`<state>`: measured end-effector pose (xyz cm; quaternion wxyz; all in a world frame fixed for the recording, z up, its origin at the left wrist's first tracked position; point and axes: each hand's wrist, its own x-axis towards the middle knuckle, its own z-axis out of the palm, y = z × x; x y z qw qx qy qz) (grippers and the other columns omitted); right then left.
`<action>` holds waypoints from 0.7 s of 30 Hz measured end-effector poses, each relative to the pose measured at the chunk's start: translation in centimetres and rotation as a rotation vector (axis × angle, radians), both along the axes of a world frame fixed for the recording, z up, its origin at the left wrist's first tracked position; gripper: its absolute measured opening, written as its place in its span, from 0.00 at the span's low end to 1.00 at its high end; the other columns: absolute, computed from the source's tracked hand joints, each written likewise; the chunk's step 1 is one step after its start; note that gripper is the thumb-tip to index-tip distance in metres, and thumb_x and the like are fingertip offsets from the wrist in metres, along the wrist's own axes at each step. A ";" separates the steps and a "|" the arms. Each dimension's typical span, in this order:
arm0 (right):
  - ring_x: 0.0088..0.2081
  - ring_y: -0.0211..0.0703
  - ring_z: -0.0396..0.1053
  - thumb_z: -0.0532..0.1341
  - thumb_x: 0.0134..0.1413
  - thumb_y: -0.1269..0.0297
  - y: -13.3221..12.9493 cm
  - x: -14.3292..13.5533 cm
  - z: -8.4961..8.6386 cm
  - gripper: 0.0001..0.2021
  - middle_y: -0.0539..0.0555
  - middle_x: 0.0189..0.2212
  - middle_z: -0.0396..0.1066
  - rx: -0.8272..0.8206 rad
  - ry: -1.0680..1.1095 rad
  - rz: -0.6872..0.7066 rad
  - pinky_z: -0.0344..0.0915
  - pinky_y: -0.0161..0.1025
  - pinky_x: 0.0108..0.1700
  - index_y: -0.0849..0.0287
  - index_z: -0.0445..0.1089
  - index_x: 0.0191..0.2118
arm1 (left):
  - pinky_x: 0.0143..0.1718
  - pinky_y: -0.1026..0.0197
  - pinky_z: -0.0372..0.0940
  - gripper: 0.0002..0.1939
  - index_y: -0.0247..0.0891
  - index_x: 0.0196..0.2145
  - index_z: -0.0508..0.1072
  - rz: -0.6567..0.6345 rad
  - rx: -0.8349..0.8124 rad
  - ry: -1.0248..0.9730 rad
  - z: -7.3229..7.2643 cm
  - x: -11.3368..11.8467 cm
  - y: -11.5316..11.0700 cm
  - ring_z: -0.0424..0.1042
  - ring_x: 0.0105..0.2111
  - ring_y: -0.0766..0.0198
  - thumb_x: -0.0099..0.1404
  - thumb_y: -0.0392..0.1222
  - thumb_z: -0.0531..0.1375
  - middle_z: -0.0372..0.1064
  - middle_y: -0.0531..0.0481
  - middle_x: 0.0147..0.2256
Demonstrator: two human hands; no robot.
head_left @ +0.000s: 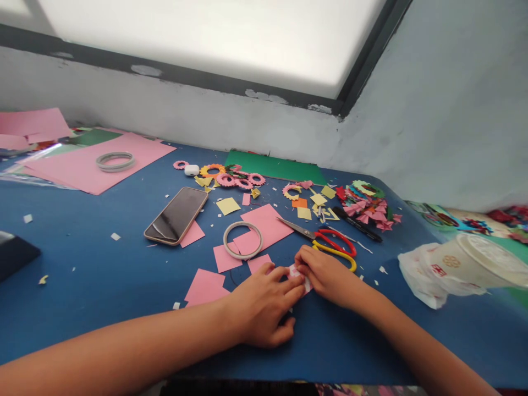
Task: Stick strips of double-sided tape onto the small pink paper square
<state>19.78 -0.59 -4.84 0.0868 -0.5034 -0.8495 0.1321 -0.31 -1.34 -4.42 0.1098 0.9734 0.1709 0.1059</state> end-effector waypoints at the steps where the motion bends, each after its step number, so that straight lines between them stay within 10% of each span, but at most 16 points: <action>1: 0.34 0.42 0.63 0.48 0.58 0.74 0.0 0.0 0.0 0.06 0.54 0.32 0.64 -0.005 -0.007 -0.001 0.61 0.40 0.37 0.58 0.58 0.33 | 0.51 0.46 0.53 0.25 0.32 0.53 0.60 0.001 -0.001 -0.002 0.0 0.0 0.0 0.60 0.51 0.48 0.60 0.45 0.51 0.60 0.40 0.55; 21: 0.32 0.42 0.62 0.48 0.52 0.77 -0.1 -0.3 0.5 0.07 0.53 0.31 0.62 -0.051 -0.068 -0.035 0.59 0.38 0.35 0.58 0.55 0.33 | 0.51 0.46 0.54 0.25 0.31 0.54 0.60 0.024 0.018 0.007 0.1 0.1 -0.3 0.61 0.50 0.49 0.61 0.44 0.51 0.60 0.41 0.55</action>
